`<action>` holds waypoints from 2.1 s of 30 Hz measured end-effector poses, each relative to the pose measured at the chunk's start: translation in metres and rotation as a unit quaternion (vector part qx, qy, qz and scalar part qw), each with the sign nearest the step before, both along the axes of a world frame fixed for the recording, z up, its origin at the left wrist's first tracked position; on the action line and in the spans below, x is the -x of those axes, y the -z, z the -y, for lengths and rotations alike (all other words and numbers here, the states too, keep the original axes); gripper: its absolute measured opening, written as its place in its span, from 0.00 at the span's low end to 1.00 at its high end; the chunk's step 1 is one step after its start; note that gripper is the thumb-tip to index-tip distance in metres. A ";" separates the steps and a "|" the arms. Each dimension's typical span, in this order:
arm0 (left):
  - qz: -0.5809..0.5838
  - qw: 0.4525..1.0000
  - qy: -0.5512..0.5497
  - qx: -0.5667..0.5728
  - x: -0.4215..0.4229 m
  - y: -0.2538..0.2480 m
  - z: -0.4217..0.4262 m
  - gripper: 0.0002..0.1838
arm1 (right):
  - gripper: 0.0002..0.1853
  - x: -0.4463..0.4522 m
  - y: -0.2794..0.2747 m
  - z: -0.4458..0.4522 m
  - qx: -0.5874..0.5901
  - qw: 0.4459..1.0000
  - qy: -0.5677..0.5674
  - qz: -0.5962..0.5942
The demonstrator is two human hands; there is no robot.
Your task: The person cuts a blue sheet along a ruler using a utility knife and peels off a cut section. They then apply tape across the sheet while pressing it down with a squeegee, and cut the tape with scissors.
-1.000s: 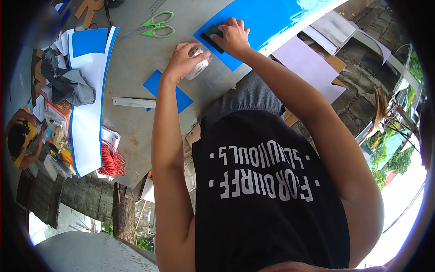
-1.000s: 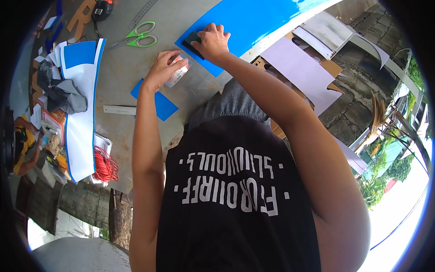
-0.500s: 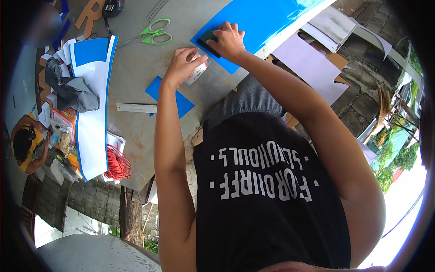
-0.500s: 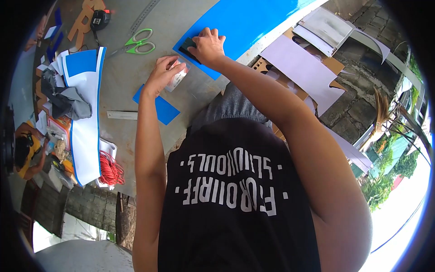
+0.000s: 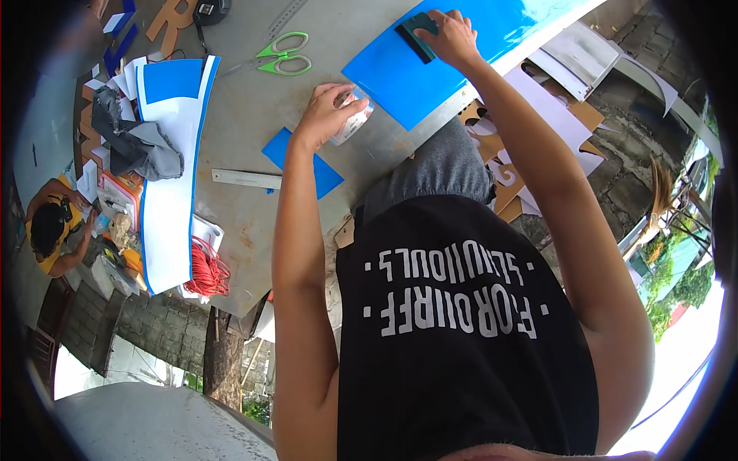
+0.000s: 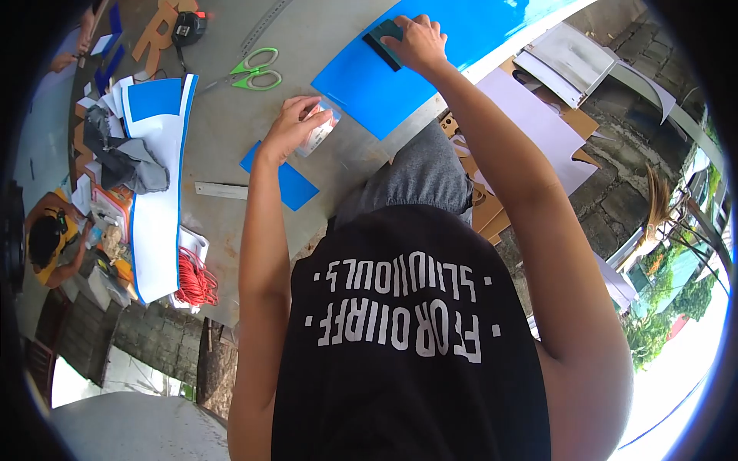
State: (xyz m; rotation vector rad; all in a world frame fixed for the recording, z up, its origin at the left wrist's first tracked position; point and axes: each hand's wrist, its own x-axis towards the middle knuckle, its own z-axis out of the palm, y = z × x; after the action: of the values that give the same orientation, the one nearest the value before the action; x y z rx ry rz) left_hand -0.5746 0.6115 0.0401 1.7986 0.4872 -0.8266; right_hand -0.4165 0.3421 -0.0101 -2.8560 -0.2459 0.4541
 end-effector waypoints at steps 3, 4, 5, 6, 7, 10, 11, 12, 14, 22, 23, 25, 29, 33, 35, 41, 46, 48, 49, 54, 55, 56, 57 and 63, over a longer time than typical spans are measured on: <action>-0.005 1.000 -0.006 0.006 0.001 -0.002 0.000 0.40 | 0.26 0.007 -0.053 -0.033 -0.083 0.989 0.012 0.124; -0.008 1.000 -0.003 0.011 0.002 -0.002 0.001 0.38 | 0.22 0.007 -0.066 -0.050 -0.136 0.976 0.015 0.172; -0.004 1.000 0.003 0.007 0.001 -0.001 0.001 0.37 | 0.27 0.010 -0.045 -0.063 -0.123 0.970 -0.081 0.193; -0.007 1.000 0.003 0.006 0.004 0.000 0.000 0.37 | 0.26 0.016 -0.044 -0.089 -0.187 0.947 -0.173 0.197; -0.004 1.000 0.004 0.008 0.004 0.001 -0.001 0.38 | 0.22 0.026 -0.046 -0.116 -0.229 0.933 -0.237 0.148; 0.016 1.000 0.014 0.016 -0.001 0.002 -0.002 0.41 | 0.18 0.044 -0.015 -0.189 -0.204 0.919 -0.309 0.135; 0.029 0.999 0.023 0.026 -0.001 0.003 -0.002 0.41 | 0.17 0.045 -0.009 -0.205 -0.186 0.922 -0.308 0.140; 0.028 0.999 0.026 0.026 0.001 0.009 -0.003 0.41 | 0.17 0.045 -0.009 -0.215 -0.187 0.924 -0.304 0.140; 0.018 0.997 -0.025 0.077 0.007 0.024 -0.005 0.43 | 0.16 0.042 -0.012 -0.227 -0.094 0.942 -0.312 0.082; 0.028 0.998 -0.001 0.055 0.002 0.013 -0.005 0.35 | 0.14 0.019 -0.039 -0.224 -0.065 0.948 -0.304 -0.064; 0.017 0.999 0.009 0.049 0.004 0.017 -0.006 0.34 | 0.13 0.012 -0.050 -0.214 -0.070 0.944 -0.290 -0.140; 0.014 0.999 0.021 0.024 0.001 0.005 -0.002 0.33 | 0.07 -0.004 -0.046 -0.180 -0.078 0.932 -0.291 -0.203; 0.007 1.000 0.008 0.024 0.001 0.001 -0.003 0.35 | 0.19 0.012 -0.043 -0.043 -0.394 0.843 -0.127 -0.344; -0.006 0.999 -0.013 0.044 -0.002 -0.007 -0.002 0.34 | 0.26 0.078 -0.052 0.054 -0.390 0.808 -0.054 -0.438; -0.009 0.999 -0.009 0.044 -0.002 -0.007 -0.002 0.34 | 0.28 0.106 -0.054 0.084 -0.376 0.771 -0.039 -0.512; -0.011 0.999 -0.002 0.046 -0.001 -0.004 -0.005 0.33 | 0.38 0.163 -0.022 0.112 -0.433 0.621 0.046 -0.652; -0.010 0.999 -0.006 0.045 -0.004 -0.006 -0.005 0.33 | 0.38 0.161 -0.011 0.108 -0.443 0.598 0.065 -0.665; -0.017 0.998 -0.009 0.054 -0.004 -0.006 -0.006 0.33 | 0.37 0.158 -0.003 0.102 -0.426 0.608 0.038 -0.669; -0.014 0.998 -0.008 0.053 -0.005 -0.007 -0.006 0.33 | 0.37 0.157 -0.002 0.099 -0.428 0.609 0.037 -0.666; -0.023 0.998 -0.012 0.052 -0.006 -0.010 -0.005 0.33 | 0.38 0.154 0.003 0.088 -0.423 0.624 0.012 -0.657; -0.021 0.998 -0.012 0.051 -0.006 -0.011 -0.005 0.33 | 0.39 0.154 0.000 0.086 -0.419 0.629 0.025 -0.655; -0.024 0.998 -0.012 0.057 -0.006 -0.011 -0.005 0.33 | 0.39 0.154 0.000 0.085 -0.420 0.629 0.023 -0.654; -0.026 0.998 -0.011 0.062 -0.007 -0.011 -0.007 0.34 | 0.41 0.154 0.001 0.085 -0.427 0.620 0.021 -0.658; -0.057 0.994 -0.023 0.087 -0.012 -0.013 -0.010 0.34 | 0.41 0.153 0.004 0.081 -0.452 0.588 0.026 -0.671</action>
State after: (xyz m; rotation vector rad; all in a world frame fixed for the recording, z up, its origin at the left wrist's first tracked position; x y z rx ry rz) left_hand -0.5631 0.6214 0.0528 1.5814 0.5131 -0.9139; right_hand -0.5697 0.2610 -0.0141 -0.9811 -0.0342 1.6549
